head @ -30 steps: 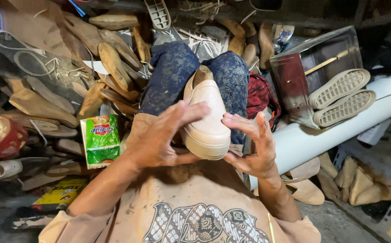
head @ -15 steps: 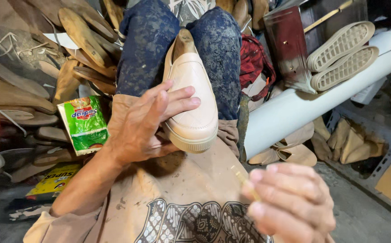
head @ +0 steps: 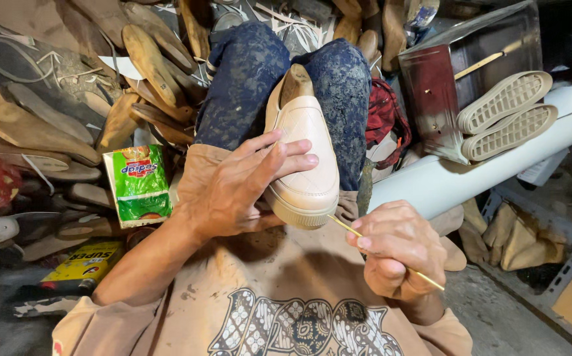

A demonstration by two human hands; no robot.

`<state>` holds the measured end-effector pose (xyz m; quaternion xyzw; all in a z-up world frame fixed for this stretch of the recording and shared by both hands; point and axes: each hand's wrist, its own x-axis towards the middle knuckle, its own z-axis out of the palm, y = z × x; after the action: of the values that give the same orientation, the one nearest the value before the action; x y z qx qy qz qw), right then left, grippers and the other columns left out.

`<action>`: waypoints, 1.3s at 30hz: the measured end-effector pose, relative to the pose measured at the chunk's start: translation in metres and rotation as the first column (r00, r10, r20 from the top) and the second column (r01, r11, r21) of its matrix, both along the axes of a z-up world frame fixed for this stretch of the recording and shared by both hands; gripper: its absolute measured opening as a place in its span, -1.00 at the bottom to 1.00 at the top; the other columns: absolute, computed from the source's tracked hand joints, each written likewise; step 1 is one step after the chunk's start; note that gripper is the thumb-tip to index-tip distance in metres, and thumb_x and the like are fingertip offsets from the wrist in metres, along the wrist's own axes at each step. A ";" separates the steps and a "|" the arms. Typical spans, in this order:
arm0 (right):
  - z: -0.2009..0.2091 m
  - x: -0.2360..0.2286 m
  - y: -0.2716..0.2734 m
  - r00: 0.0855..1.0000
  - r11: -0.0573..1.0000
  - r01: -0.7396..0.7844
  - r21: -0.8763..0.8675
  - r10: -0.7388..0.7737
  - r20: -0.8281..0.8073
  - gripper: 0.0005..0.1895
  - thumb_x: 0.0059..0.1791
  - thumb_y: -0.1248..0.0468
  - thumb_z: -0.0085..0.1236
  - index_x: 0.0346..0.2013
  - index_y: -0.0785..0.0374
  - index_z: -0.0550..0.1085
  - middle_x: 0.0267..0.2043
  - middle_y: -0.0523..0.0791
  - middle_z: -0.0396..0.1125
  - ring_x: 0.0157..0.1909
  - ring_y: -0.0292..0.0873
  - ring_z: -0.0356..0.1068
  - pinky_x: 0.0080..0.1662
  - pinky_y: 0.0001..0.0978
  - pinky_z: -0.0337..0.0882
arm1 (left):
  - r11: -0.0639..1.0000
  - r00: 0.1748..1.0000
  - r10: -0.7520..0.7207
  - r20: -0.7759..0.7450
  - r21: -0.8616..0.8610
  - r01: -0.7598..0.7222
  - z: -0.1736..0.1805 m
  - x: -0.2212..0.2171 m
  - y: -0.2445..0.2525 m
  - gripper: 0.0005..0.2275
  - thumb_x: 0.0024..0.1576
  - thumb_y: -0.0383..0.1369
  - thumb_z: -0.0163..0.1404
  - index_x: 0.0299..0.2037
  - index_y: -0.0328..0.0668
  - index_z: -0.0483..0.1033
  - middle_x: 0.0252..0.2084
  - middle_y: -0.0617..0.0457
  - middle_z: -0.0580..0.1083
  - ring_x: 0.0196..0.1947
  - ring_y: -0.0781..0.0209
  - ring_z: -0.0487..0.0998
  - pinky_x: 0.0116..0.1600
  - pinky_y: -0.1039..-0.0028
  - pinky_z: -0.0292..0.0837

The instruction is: The person holds a beige slip-on shoe and uses a thin wooden stick to clean the grooves of the sole and the seam between the sole and the upper. They rotate the shoe to access different areas, then place it down and pick up another shoe from a nearby pile to continue the cleaning process.

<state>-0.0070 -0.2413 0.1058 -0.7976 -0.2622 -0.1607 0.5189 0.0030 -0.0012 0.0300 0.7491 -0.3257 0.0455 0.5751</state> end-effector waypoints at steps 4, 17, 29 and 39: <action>0.004 0.004 0.000 0.996 0.997 -0.062 -0.051 0.059 -0.059 -0.63 0.21 0.11 -0.27 -0.35 0.23 0.38 -0.48 -0.12 0.44 -0.47 -0.15 0.47 -0.31 -0.31 0.50 | 0.999 0.999 -0.024 -0.025 0.029 0.025 0.000 0.000 0.002 -0.25 0.40 -0.08 -0.07 0.54 -0.19 -0.38 0.41 -0.11 0.36 0.47 -0.17 0.40 0.58 -0.17 0.19; 0.013 0.011 0.000 0.990 0.975 -0.124 -0.186 0.108 -0.093 -0.63 0.20 0.15 -0.33 -0.31 0.26 0.38 -0.42 -0.09 0.46 -0.40 -0.08 0.51 -0.29 -0.25 0.53 | 1.000 1.000 -0.007 -0.016 -0.005 0.007 0.005 0.003 0.005 -0.25 0.43 -0.07 -0.13 0.59 0.02 -0.47 0.40 -0.15 0.35 0.45 -0.18 0.41 0.57 -0.20 0.20; -0.013 0.014 0.011 0.997 0.997 -0.068 -0.047 0.066 -0.042 -0.62 0.20 0.17 -0.32 -0.36 0.27 0.38 -0.48 -0.06 0.42 -0.46 -0.09 0.48 -0.35 -0.25 0.52 | 0.993 0.998 0.040 -0.047 0.116 -0.034 0.005 -0.007 0.019 -0.16 0.36 -0.08 0.00 0.56 -0.03 -0.48 0.40 -0.07 0.37 0.42 -0.14 0.45 0.55 -0.08 0.26; -0.029 0.017 0.033 0.992 0.993 -0.085 0.087 0.092 -0.088 -0.60 0.20 0.18 -0.31 -0.37 0.27 0.41 -0.49 -0.10 0.44 -0.48 -0.13 0.48 -0.33 -0.28 0.52 | 0.985 0.989 0.141 -0.046 0.104 -0.136 0.011 -0.015 0.035 -0.08 0.28 -0.13 0.13 0.58 0.07 -0.47 0.31 -0.17 0.40 0.32 -0.24 0.53 0.50 -0.10 0.33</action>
<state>0.0096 -0.2082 0.0764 -0.7696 -0.2662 -0.1113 0.5697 -0.0117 0.0340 0.0409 0.7989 -0.2592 0.0491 0.5405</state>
